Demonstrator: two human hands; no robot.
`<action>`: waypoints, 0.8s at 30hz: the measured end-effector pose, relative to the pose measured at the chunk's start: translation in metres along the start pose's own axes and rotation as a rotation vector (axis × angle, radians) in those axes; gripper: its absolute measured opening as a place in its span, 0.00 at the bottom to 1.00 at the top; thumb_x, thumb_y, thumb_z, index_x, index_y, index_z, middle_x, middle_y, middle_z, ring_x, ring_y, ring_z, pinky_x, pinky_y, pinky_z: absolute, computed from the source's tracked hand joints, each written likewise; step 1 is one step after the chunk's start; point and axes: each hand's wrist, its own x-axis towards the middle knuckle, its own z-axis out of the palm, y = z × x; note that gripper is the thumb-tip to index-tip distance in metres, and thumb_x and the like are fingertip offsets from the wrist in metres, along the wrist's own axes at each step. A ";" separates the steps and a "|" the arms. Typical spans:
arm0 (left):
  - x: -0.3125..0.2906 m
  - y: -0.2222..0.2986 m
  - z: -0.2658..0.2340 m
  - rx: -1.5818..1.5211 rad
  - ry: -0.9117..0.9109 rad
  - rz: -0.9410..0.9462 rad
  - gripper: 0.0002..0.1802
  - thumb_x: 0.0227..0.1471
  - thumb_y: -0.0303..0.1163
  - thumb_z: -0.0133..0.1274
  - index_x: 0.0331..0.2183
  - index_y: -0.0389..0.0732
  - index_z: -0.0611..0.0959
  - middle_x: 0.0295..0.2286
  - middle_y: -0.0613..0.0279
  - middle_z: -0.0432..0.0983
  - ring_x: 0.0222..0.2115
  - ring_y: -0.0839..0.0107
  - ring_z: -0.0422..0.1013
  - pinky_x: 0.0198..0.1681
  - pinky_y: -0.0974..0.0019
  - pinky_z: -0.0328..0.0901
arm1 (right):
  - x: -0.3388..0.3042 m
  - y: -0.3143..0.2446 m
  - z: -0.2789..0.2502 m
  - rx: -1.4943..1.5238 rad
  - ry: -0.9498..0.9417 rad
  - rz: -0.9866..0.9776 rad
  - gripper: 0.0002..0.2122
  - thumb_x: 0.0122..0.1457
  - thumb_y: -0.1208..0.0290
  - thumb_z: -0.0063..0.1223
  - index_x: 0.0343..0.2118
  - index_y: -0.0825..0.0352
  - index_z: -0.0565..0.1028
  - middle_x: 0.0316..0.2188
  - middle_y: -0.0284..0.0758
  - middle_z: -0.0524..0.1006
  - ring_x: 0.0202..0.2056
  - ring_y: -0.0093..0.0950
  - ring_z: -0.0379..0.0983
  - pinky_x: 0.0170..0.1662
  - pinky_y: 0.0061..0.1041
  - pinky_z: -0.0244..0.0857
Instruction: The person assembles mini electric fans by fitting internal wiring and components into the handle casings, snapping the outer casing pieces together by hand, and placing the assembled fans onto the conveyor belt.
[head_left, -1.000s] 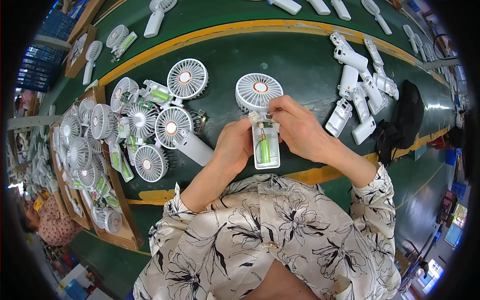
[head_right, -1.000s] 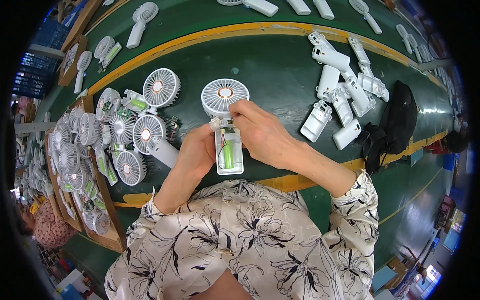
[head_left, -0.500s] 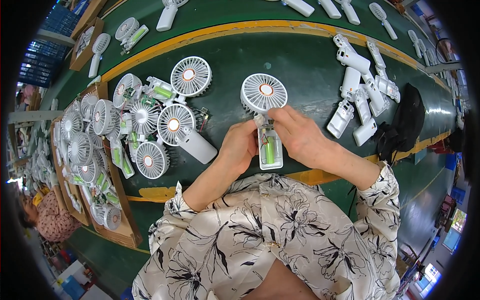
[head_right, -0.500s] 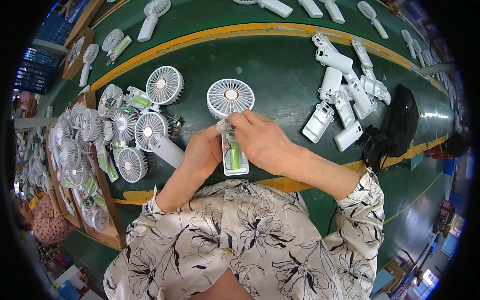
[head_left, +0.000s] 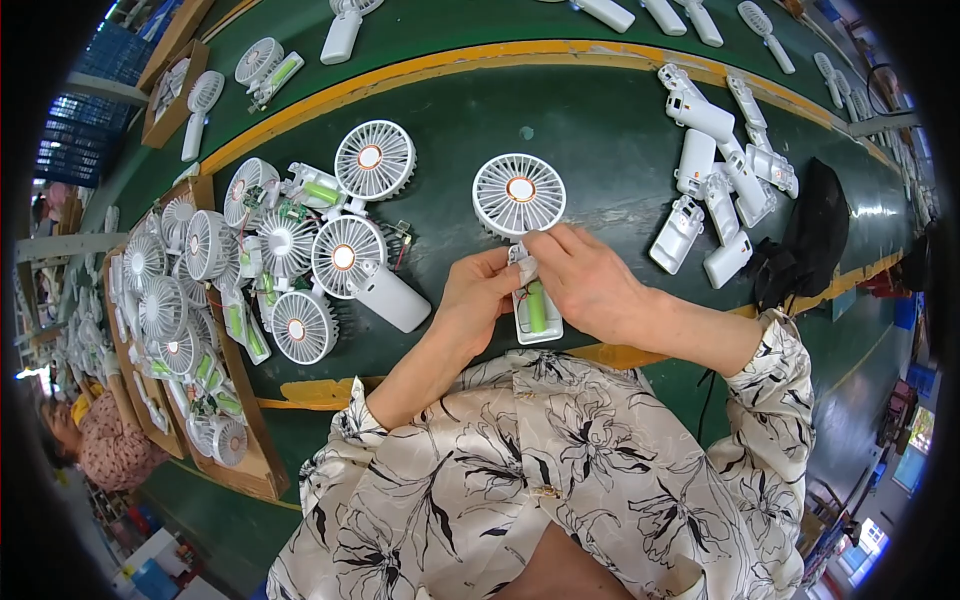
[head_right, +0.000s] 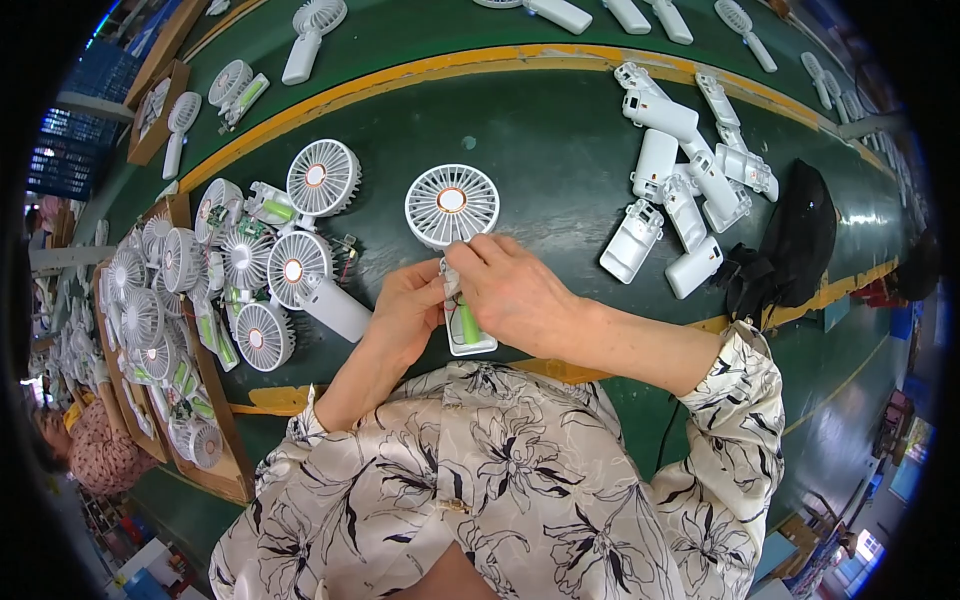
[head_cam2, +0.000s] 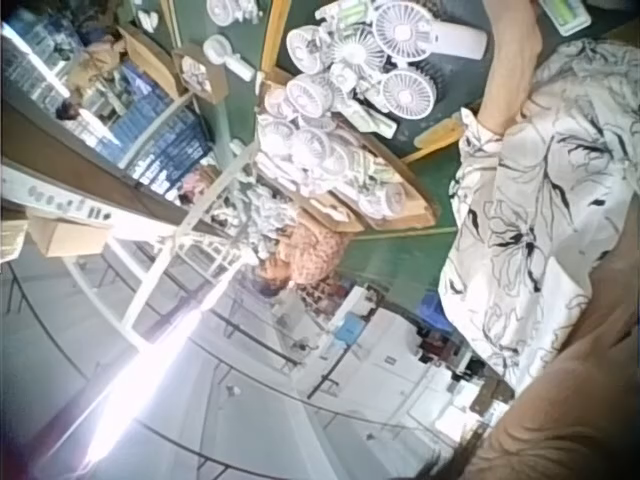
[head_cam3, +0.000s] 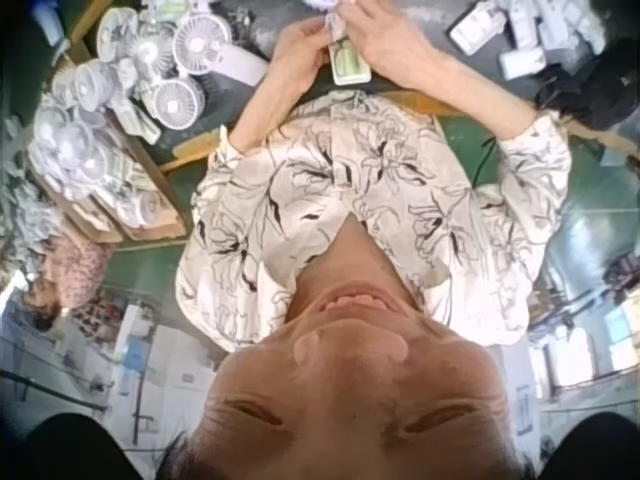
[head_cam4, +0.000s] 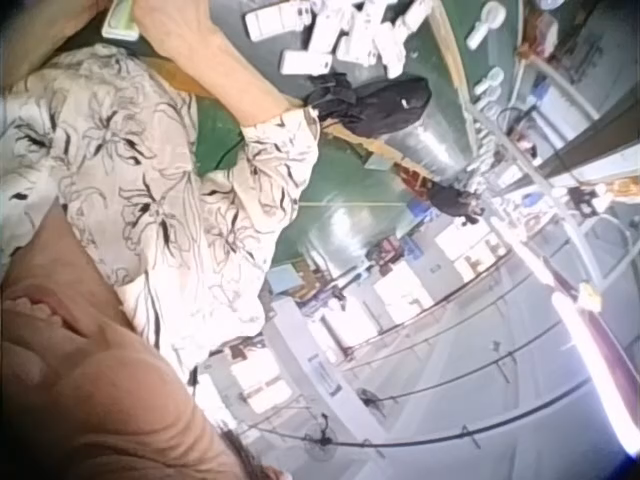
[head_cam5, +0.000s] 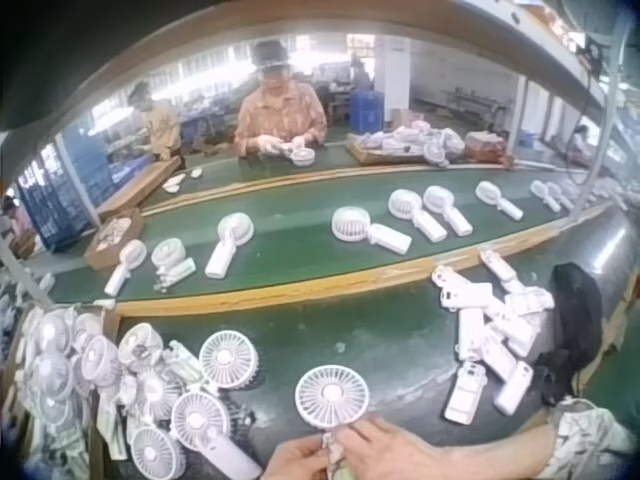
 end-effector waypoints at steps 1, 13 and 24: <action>0.000 -0.002 -0.001 0.024 0.011 0.016 0.09 0.48 0.27 0.47 0.34 0.36 0.76 0.27 0.67 0.71 0.24 0.80 0.67 0.27 0.75 0.63 | -0.001 -0.001 0.001 0.005 -0.007 -0.002 0.07 0.36 0.75 0.48 0.18 0.74 0.71 0.27 0.37 0.63 0.32 0.30 0.61 0.36 0.26 0.61; 0.004 -0.014 0.007 -0.125 0.054 -0.028 0.09 0.48 0.25 0.44 0.32 0.31 0.75 0.26 0.62 0.72 0.25 0.76 0.69 0.28 0.70 0.67 | -0.013 0.003 0.017 0.085 0.047 0.123 0.06 0.34 0.75 0.47 0.17 0.70 0.68 0.27 0.36 0.63 0.31 0.31 0.63 0.32 0.27 0.60; 0.017 0.001 0.008 -0.137 -0.113 -0.103 0.12 0.47 0.25 0.44 0.36 0.33 0.74 0.29 0.63 0.72 0.27 0.76 0.69 0.30 0.73 0.65 | -0.016 0.019 0.013 0.122 0.167 0.113 0.05 0.34 0.78 0.50 0.19 0.69 0.69 0.27 0.33 0.65 0.32 0.29 0.64 0.36 0.27 0.56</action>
